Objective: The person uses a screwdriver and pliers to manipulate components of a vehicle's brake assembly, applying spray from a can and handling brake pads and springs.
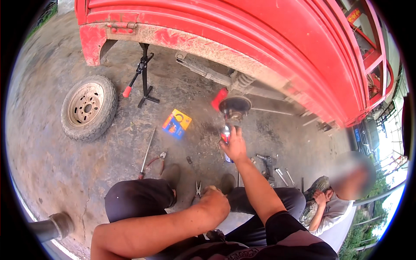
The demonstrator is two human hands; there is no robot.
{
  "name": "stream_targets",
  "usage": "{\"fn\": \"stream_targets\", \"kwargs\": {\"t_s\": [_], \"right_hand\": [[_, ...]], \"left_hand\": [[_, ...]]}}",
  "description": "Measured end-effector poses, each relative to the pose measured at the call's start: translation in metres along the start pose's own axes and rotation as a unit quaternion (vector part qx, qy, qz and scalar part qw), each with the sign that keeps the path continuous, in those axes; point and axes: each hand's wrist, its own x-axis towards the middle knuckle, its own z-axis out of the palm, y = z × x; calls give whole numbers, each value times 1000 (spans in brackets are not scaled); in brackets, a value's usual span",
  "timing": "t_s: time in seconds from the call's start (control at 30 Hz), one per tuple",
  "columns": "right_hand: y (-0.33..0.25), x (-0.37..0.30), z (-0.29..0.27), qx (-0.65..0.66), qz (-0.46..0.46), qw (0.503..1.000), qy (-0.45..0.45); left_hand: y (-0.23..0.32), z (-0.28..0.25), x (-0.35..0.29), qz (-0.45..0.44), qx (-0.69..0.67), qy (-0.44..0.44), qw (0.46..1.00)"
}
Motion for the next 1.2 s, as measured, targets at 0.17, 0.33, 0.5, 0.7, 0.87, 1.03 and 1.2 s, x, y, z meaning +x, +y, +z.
{"fn": "stream_targets", "kwargs": {"t_s": [0.17, 0.33, 0.5, 0.7, 0.87, 1.03, 1.2], "right_hand": [[5, -4, 5, 6, -18, 1000, -1], [2, -13, 2, 1, 0, 1000, -26], [-6, -32, -12, 12, 23, 999, -26], [-8, -23, -24, 33, 12, 997, 62], [10, -21, -42, 53, 8, 993, 101], [34, -9, -49, 62, 52, 983, 166], [69, -2, -57, 52, 92, 979, 176]], "left_hand": [[-2, -3, -1, 0, -18, 1, 1000], [-4, -1, -2, 2, -14, 2, 1000], [-3, 14, 0, -1, -24, 72, 997], [-10, 4, -9, 21, -32, 77, 996], [-10, 4, -6, 41, -26, 82, 995], [-12, 6, -4, 35, -42, 90, 994], [-12, 11, 1, 53, -35, 108, 992]]}}
